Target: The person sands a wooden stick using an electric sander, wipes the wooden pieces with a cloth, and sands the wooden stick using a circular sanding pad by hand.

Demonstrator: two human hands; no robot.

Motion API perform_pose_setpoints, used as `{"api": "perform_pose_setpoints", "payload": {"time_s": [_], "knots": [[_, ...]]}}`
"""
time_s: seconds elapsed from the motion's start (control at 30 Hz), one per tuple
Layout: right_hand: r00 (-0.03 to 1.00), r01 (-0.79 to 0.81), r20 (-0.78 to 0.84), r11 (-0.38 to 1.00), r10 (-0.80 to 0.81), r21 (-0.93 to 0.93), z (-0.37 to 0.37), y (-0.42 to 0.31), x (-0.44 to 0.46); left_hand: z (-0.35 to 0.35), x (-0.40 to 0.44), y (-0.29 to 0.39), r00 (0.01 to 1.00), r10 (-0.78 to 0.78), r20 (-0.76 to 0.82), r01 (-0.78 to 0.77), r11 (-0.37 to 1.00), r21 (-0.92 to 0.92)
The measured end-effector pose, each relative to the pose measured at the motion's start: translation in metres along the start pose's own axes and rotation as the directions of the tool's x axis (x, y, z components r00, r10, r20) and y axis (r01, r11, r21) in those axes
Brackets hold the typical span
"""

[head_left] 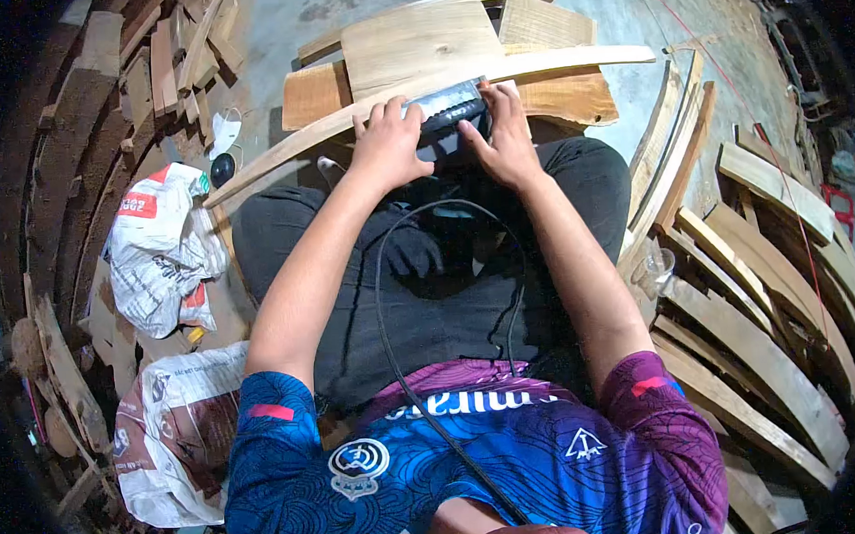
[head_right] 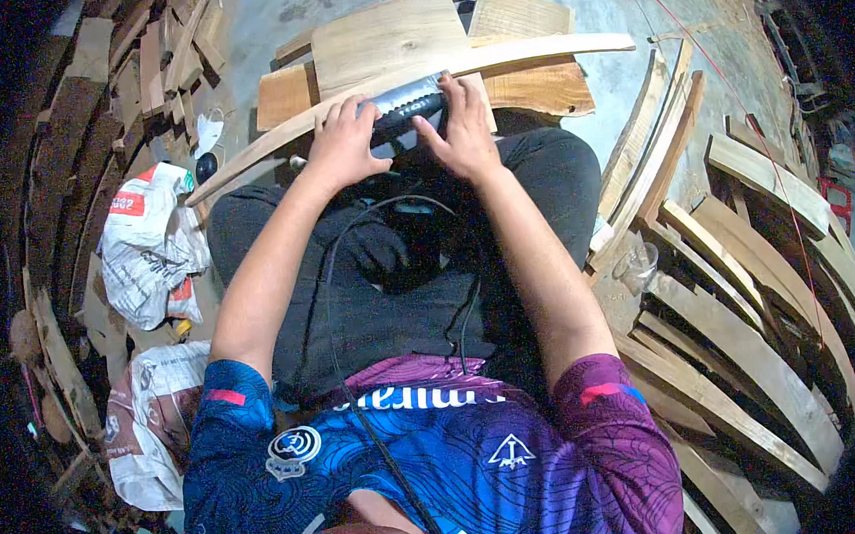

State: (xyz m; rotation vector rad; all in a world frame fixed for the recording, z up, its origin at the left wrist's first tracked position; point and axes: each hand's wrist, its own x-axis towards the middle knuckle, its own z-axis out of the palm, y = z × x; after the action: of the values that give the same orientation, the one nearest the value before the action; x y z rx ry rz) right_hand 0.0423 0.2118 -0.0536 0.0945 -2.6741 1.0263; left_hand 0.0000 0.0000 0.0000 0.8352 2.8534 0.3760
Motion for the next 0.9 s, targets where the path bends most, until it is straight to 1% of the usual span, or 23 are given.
{"api": "perform_pose_setpoints", "payload": {"time_s": [0.03,0.07,0.1,0.13,0.2,0.23,0.27,0.3,0.33,0.37,0.4,0.47,0.5,0.53,0.57,0.6,0.63,0.67,0.7,0.73,0.77,0.8,0.9], "knots": [[0.998,0.060,-0.025,0.994,-0.058,0.088,0.007,-0.009,0.005,0.000,-0.001,-0.006,1.000,-0.021,0.000,0.021,0.999,-0.043],[0.988,0.133,-0.082,0.990,-0.130,0.036,0.012,-0.019,0.003,0.000,-0.003,-0.012,0.998,-0.022,-0.063,0.016,0.996,-0.093],[0.993,0.120,-0.011,0.989,-0.121,-0.087,-0.025,-0.005,-0.012,0.032,0.002,0.018,0.998,-0.028,-0.051,0.016,0.974,-0.228],[0.989,0.139,-0.041,0.985,-0.144,-0.101,-0.018,-0.008,-0.004,0.033,0.006,0.006,0.995,-0.019,-0.096,-0.005,0.971,-0.240],[0.991,0.113,-0.064,0.986,-0.121,-0.120,0.001,-0.018,0.002,0.033,0.007,-0.015,0.991,-0.011,-0.134,-0.021,0.971,-0.238],[0.991,0.104,-0.069,0.981,-0.117,-0.166,0.002,-0.022,0.002,0.039,0.009,-0.016,0.988,-0.014,-0.153,-0.038,0.942,-0.333],[0.996,0.082,-0.018,0.983,-0.086,-0.166,0.007,-0.020,0.003,0.044,0.010,-0.018,0.985,-0.017,-0.171,-0.058,0.905,-0.422],[0.997,0.077,0.033,0.973,-0.071,-0.216,0.012,-0.014,0.000,0.045,0.012,-0.020,0.991,-0.037,-0.128,-0.032,0.868,-0.495],[0.995,0.072,0.080,0.961,-0.052,-0.265,0.015,-0.011,-0.001,0.047,0.011,-0.023,0.993,-0.048,-0.112,-0.015,0.862,-0.507],[0.994,0.105,0.048,0.967,-0.096,-0.234,0.019,-0.007,0.000,0.048,0.011,-0.025,0.994,-0.056,-0.099,-0.003,0.858,-0.514],[0.996,0.081,0.052,0.967,-0.070,-0.243,0.018,-0.009,0.002,0.047,0.011,-0.025,0.996,-0.030,-0.080,-0.010,0.890,-0.456],[0.998,-0.001,0.062,0.952,0.021,-0.308,0.019,-0.014,-0.002,0.045,0.016,-0.025,0.998,-0.059,-0.032,0.030,0.815,-0.578],[0.997,-0.028,0.059,0.940,0.051,-0.341,0.018,-0.018,-0.003,0.044,0.018,-0.031,0.996,-0.074,-0.040,0.033,0.779,-0.626],[0.995,-0.058,0.054,0.925,0.084,-0.375,0.018,-0.019,-0.003,0.044,0.023,-0.037,0.986,-0.092,-0.140,0.042,0.945,-0.326],[0.996,-0.062,0.038,0.917,0.084,-0.394,0.019,-0.017,-0.003,0.040,0.029,-0.048,0.990,-0.073,-0.121,0.019,0.917,-0.399],[0.996,-0.065,0.032,0.901,0.087,-0.430,0.020,-0.018,-0.002,0.041,0.031,-0.059,0.985,-0.053,-0.164,-0.015,0.923,-0.384],[0.996,-0.065,0.030,0.884,0.089,-0.463,0.022,-0.020,-0.002,0.047,0.033,-0.075,0.987,-0.028,-0.157,-0.034,0.925,-0.377],[0.997,-0.061,0.015,0.886,0.076,-0.459,0.024,-0.019,-0.003,0.051,0.037,-0.088,0.988,-0.006,-0.156,-0.053,0.928,-0.369],[0.997,-0.070,-0.001,0.891,0.078,-0.448,0.024,-0.021,-0.004,0.049,0.036,-0.090,0.980,-0.029,-0.198,-0.042,0.937,-0.347],[0.997,-0.077,-0.006,0.901,0.083,-0.428,0.022,-0.026,-0.003,0.045,0.034,-0.091,0.986,-0.027,-0.164,-0.033,0.937,-0.349],[0.991,-0.107,0.030,0.897,0.132,-0.429,0.020,-0.029,-0.002,0.041,0.034,-0.092,0.991,-0.028,-0.129,-0.019,0.937,-0.349],[0.991,-0.117,0.013,0.902,0.134,-0.416,0.021,-0.031,-0.004,0.038,0.036,-0.094,0.993,-0.032,-0.113,-0.010,0.935,-0.355],[0.990,-0.138,-0.018,0.914,0.142,-0.382,0.025,-0.031,-0.001,0.035,0.040,-0.103,0.995,0.065,-0.077,-0.089,0.928,-0.362]]}}
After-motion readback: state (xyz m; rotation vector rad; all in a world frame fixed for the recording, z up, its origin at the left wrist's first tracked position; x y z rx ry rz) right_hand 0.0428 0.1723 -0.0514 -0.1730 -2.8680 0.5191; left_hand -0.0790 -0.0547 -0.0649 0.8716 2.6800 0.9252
